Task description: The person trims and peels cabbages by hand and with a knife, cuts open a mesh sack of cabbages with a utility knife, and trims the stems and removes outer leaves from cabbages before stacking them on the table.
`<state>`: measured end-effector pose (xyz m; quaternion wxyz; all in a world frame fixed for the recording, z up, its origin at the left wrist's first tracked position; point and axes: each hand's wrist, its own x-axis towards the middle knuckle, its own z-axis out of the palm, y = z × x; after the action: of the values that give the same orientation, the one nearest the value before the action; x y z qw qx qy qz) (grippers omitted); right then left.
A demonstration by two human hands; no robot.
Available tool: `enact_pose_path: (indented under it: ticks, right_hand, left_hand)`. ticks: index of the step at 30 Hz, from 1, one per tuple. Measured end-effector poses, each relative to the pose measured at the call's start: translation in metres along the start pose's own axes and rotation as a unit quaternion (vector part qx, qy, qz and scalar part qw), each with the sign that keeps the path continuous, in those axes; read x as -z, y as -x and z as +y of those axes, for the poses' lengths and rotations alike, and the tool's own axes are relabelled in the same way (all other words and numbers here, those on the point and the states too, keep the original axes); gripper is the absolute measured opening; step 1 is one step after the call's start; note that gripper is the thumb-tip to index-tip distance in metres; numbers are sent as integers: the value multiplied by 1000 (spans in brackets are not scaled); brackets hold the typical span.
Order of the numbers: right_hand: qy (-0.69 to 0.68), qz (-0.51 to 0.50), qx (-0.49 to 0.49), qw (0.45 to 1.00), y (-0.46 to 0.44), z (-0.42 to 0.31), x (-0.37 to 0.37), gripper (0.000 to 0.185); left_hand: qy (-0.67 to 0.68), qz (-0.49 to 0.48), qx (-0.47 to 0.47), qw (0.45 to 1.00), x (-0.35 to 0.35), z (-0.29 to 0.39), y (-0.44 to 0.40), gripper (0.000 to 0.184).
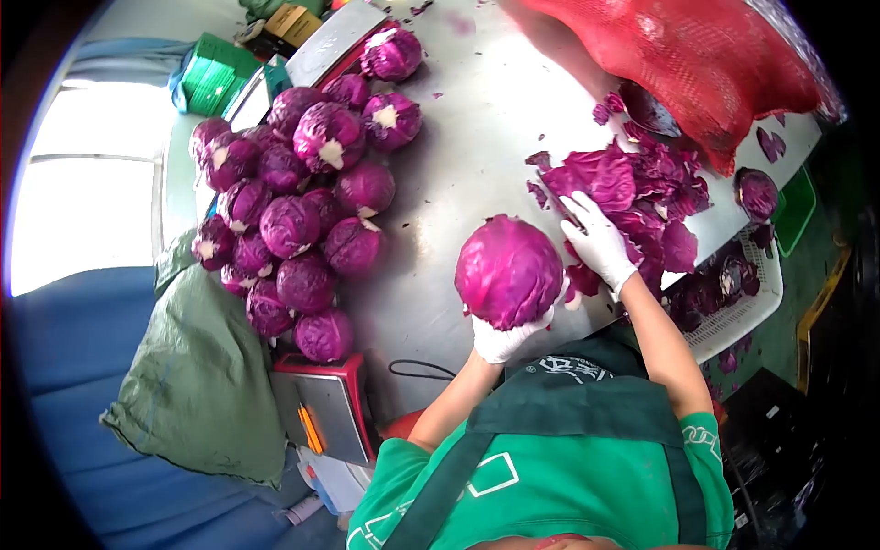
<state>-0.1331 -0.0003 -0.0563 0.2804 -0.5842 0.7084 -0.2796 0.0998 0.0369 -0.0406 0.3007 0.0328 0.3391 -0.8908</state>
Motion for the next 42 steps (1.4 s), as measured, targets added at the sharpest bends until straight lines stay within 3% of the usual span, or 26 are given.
enact_pose_path:
  ticks: [2, 3, 6, 10, 12, 14, 16, 17, 19, 22, 23, 24, 28, 29, 31, 32, 33, 35, 40, 42]
  right_hand:
    - [64, 9, -30, 997, 7, 4, 4, 51]
    - [12, 6, -71, 997, 11, -1, 17, 51]
    - [123, 107, -4, 987, 21, 64, 34, 45]
    - [281, 169, -85, 941, 34, 121, 95, 41]
    - [169, 200, -89, 961, 39, 82, 98, 38]
    - [-30, 121, -4, 992, 44, 43, 62, 37]
    - [-179, -31, 49, 982, 47, -67, 45, 48]
    - [-79, 13, 224, 971, 44, -95, 35, 56]
    - [-63, -9, 251, 966, 41, -146, 28, 49]
    - [-90, -9, 267, 959, 33, -147, 1, 34]
    - [-114, -18, 264, 958, 32, -141, -4, 30]
    - [-76, 4, 285, 955, 34, -137, -10, 28]
    - [-127, -67, 304, 942, 57, -143, -26, 17]
    - [-145, -82, 309, 936, 63, -141, -29, 16]
    - [-136, -136, 300, 934, 63, -134, -26, 15]
    - [-146, -131, 233, 953, 59, -130, -28, 16]
    - [-155, -125, 162, 967, 57, -124, -30, 19]
    - [-79, -120, 183, 973, 48, -106, -30, 35]
    - [-120, -252, 14, 960, 49, -90, -42, 35]
    - [-139, -258, 36, 955, 56, -73, -64, 35]
  left_hand:
    - [-73, 3, -83, 994, -8, 0, 3, 81]
    - [-80, 2, -99, 992, -21, -7, 4, 82]
    - [-79, 10, -137, 987, -54, -22, 7, 84]
    - [-100, 25, -174, 979, -65, -20, 18, 80]
    - [-136, 13, -184, 973, -72, -19, 19, 76]
    - [-174, 32, -211, 961, -71, -16, 20, 73]
    - [-238, 74, -252, 935, -73, -19, 19, 70]
    - [-239, 71, -254, 935, -72, -18, 19, 70]
    - [-276, 83, -279, 916, -65, -9, 20, 79]
    - [-349, 19, -266, 898, -55, 4, 29, 71]
    - [-375, 138, -329, 856, -63, -12, 31, 71]
    - [-370, 155, -337, 852, -71, -20, 35, 71]
    - [-309, 122, -400, 854, -44, 12, 40, 61]
    - [-309, 80, -445, 837, -36, 24, 37, 65]
    - [-341, 194, -493, 776, -53, 21, 56, 76]
    - [-367, 194, -520, 747, -46, 33, 61, 84]
    - [-398, 186, -547, 713, -40, 48, 68, 82]
    - [-430, 222, -593, 643, -48, 50, 85, 83]
    - [-496, 315, -655, 474, -54, 71, 119, 95]
    - [-522, 380, -656, 390, -46, 92, 133, 99]
